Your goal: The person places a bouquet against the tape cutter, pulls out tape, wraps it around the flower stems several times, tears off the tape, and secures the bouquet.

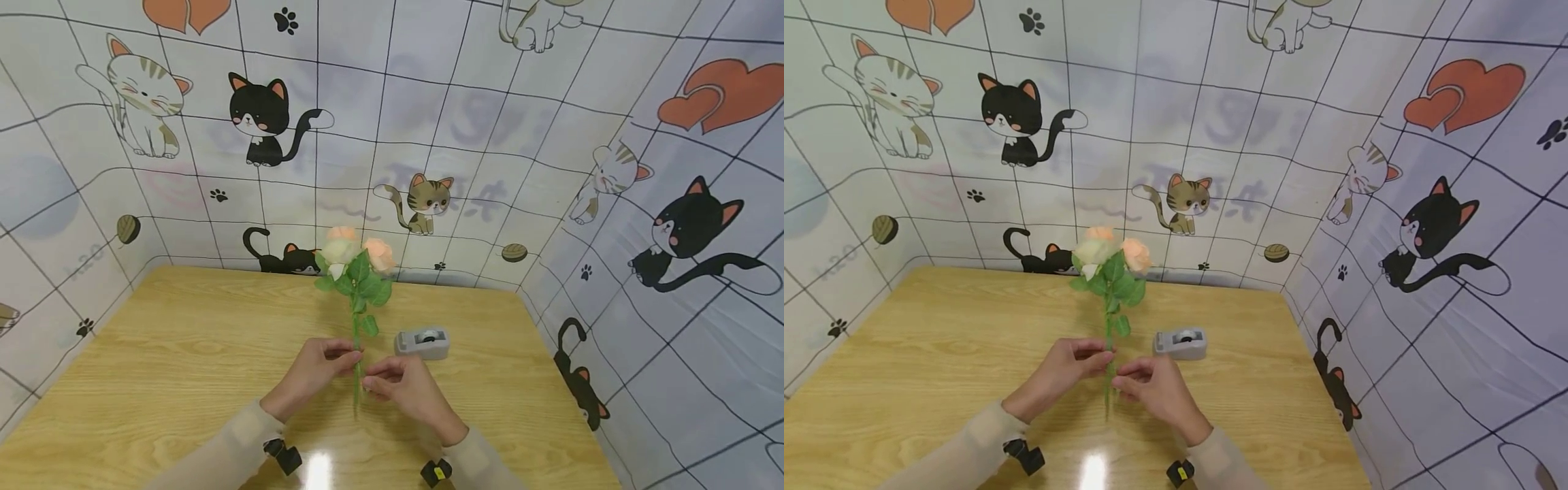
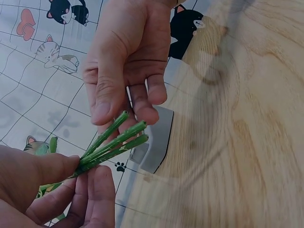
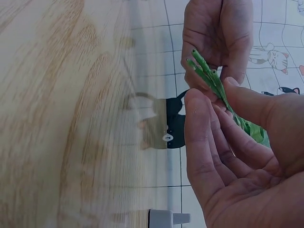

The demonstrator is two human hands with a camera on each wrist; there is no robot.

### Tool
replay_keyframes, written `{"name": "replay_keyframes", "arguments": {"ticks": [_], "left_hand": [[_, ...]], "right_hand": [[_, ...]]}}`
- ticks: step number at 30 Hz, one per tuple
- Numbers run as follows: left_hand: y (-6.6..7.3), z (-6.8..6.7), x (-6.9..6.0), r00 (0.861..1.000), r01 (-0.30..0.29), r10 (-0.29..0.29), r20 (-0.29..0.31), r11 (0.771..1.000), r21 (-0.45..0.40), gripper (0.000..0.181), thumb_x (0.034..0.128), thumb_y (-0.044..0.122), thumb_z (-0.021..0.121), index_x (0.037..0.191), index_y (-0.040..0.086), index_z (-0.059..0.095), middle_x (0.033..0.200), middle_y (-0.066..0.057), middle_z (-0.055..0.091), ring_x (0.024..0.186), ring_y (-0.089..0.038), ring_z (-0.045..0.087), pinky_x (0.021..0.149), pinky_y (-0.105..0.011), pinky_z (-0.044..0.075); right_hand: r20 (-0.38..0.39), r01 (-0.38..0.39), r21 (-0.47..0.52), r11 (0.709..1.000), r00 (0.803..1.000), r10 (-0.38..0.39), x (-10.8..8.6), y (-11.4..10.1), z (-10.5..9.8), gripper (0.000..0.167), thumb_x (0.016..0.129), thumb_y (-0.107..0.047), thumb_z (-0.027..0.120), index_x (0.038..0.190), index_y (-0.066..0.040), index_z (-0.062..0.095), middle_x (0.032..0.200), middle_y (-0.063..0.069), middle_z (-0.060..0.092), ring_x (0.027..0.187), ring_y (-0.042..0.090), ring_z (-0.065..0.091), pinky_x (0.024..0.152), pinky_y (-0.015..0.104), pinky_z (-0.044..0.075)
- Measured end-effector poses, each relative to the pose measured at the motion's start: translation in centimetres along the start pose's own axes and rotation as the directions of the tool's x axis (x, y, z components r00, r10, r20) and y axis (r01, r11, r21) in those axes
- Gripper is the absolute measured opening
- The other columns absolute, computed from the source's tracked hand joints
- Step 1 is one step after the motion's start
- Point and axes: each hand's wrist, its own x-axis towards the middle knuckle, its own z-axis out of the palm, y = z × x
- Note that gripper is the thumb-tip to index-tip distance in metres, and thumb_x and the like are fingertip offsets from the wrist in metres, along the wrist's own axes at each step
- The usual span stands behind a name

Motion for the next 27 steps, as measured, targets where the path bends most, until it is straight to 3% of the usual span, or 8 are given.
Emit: {"name": "replay_keyframes", "arguments": {"ticks": [5,10,17,23,27], "left_hand": [[0.1,-0.8,-0.2,0.999,0.016,-0.015,-0.041,1.0,0.014,0.038,0.1163,0.015,0.074,0.145,-0.01,0.074,0.146,-0.027,0.075,0.125,-0.031,0.081,0.105,-0.047,0.071],[0.0,-2.0,-0.4,0.998,0.009,-0.005,-0.063,0.998,0.054,0.033,0.1163,0.011,0.072,0.141,-0.01,0.074,0.138,-0.025,0.073,0.116,-0.03,0.084,0.097,-0.045,0.073],[-0.5,-4.5,-0.7,0.998,0.009,-0.002,-0.066,0.993,0.116,0.026,0.1169,0.007,0.068,0.135,-0.012,0.072,0.13,-0.028,0.074,0.104,-0.027,0.084,0.091,-0.041,0.073],[-0.9,-7.5,-1.4,0.994,0.051,-0.031,-0.109,0.982,0.181,0.029,0.1178,0.006,0.066,0.139,-0.014,0.069,0.128,-0.028,0.077,0.102,-0.026,0.082,0.089,-0.038,0.073],[-1.2,-9.9,-2.0,0.988,0.075,-0.034,-0.148,0.957,0.281,0.032,0.1185,0.009,0.066,0.141,-0.014,0.069,0.117,-0.023,0.082,0.1,-0.025,0.082,0.087,-0.036,0.072]], "right_hand": [[-0.017,0.017,-0.03,0.999,1.0,-0.018,0.0,0.0,-0.5,0.029,0.112,-0.019,0.083,0.125,0.006,0.084,0.112,0.022,0.088,0.094,0.033,0.088,0.08,0.036,0.073],[-0.067,-0.004,-0.102,0.995,0.998,-0.003,-0.1,0.2,-1.6,0.029,0.114,-0.026,0.079,0.128,-0.001,0.084,0.114,0.022,0.087,0.095,0.027,0.086,0.08,0.029,0.07],[-0.165,0.034,-0.176,0.984,0.984,-0.064,-0.5,0.3,-4.3,0.02,0.113,-0.019,0.08,0.125,-0.004,0.086,0.113,0.018,0.086,0.093,0.033,0.085,0.079,0.03,0.071],[-0.278,0.046,-0.348,0.936,0.949,-0.15,-1.2,0.7,-6.9,0.015,0.111,-0.016,0.082,0.121,-0.007,0.088,0.106,0.009,0.086,0.088,0.028,0.084,0.076,0.024,0.067],[-0.321,0.035,-0.459,0.888,0.925,-0.202,-1.8,1.4,-8.6,0.014,0.11,-0.015,0.084,0.121,-0.007,0.088,0.103,0.005,0.087,0.088,0.016,0.082,0.078,0.022,0.066]]}}
